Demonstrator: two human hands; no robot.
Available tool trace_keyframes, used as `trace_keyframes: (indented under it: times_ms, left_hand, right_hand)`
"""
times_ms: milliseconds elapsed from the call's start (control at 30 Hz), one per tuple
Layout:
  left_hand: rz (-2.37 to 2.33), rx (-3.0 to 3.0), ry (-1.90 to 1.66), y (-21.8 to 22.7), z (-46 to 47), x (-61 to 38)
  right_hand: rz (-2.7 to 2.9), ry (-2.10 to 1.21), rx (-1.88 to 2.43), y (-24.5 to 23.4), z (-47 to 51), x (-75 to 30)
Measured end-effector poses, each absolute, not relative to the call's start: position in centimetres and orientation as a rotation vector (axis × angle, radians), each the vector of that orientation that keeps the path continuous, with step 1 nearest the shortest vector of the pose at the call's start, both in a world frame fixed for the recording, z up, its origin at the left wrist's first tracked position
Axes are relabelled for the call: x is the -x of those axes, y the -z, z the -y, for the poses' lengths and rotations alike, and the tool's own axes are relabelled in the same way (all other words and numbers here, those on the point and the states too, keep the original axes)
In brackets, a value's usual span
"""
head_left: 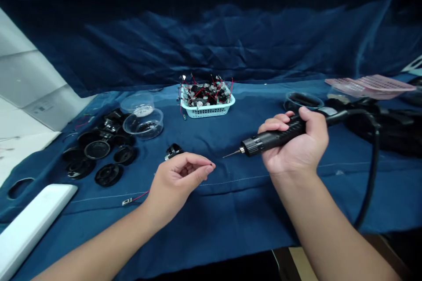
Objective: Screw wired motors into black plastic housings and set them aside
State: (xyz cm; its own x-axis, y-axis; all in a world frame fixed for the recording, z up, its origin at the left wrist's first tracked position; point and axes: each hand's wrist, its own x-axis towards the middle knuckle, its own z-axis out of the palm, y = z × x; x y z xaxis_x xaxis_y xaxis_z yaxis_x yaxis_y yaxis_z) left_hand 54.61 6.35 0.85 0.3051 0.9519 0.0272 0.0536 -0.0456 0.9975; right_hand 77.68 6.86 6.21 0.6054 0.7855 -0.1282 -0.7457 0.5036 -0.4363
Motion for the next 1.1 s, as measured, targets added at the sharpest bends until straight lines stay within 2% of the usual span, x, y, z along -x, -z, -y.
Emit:
trace_keyframes:
  times_ms: [200, 1100]
  left_hand:
    - [-0.982, -1.362, -1.078, -1.0, -5.5, -55.2]
    - [-0.945, -1.42, -1.051, -0.6, -5.3, -55.4]
  right_hand:
    - [0.096, -0.998, 0.451, -6.9, -5.8, -76.9]
    - [0.113, -1.057, 0.511, -6.4, -6.1, -76.4]
